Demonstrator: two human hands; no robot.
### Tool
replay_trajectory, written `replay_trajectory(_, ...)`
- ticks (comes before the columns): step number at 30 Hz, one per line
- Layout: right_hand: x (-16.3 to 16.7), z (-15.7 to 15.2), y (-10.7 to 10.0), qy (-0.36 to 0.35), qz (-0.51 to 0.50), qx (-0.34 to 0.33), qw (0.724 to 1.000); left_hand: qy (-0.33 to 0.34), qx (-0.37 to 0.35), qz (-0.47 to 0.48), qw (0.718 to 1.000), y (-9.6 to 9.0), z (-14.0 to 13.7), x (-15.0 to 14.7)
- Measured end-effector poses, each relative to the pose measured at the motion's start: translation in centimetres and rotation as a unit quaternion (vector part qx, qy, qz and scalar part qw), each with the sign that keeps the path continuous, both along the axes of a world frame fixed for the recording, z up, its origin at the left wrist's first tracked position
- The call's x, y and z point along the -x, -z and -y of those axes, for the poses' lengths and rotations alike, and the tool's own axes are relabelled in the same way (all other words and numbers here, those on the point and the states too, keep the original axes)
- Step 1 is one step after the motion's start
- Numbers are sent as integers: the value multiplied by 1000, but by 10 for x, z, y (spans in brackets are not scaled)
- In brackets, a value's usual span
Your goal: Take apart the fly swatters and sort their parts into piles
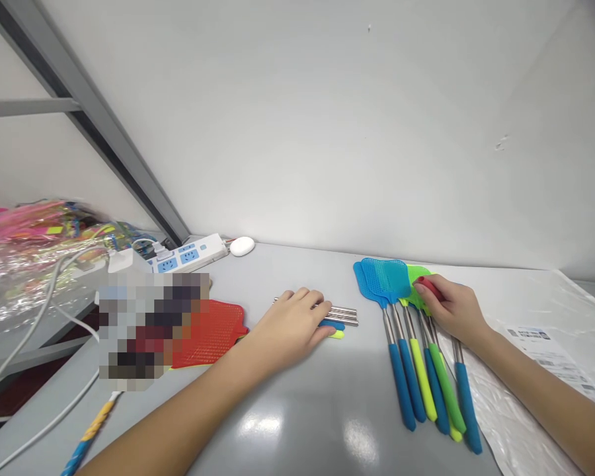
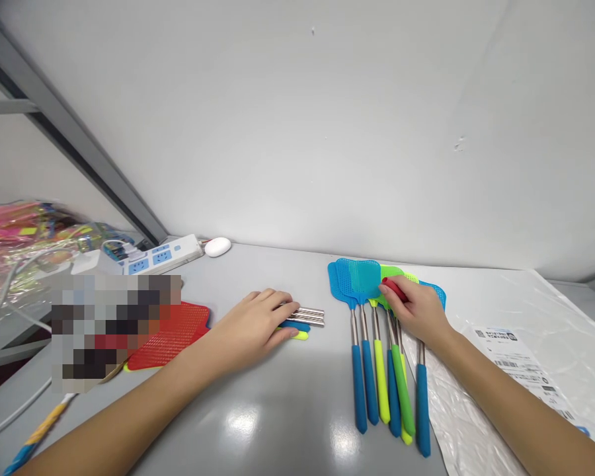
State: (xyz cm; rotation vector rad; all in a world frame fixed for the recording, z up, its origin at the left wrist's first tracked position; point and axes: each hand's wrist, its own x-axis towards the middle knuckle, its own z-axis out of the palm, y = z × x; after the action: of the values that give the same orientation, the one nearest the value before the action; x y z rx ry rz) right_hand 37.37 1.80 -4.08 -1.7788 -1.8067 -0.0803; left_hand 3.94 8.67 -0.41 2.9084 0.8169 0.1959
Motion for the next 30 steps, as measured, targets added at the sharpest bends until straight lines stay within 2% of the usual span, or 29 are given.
replay_trajectory(21, 0, 1, 0, -2, 28, -10, 1000, 7, 5, 30, 1000, -4, -1, 1)
replay_trajectory(24, -2, 3, 1, -8, 50, -16, 999, 13, 5, 50, 999, -6, 1, 0)
replay_trajectory(27, -3, 3, -1, -44, 98, -11, 994, 30, 4, 73, 997, -8, 3, 0)
replay_trajectory(30, -1, 2, -7, -66, 140, 13, 988, 33, -6, 88, 996, -12, 1, 3)
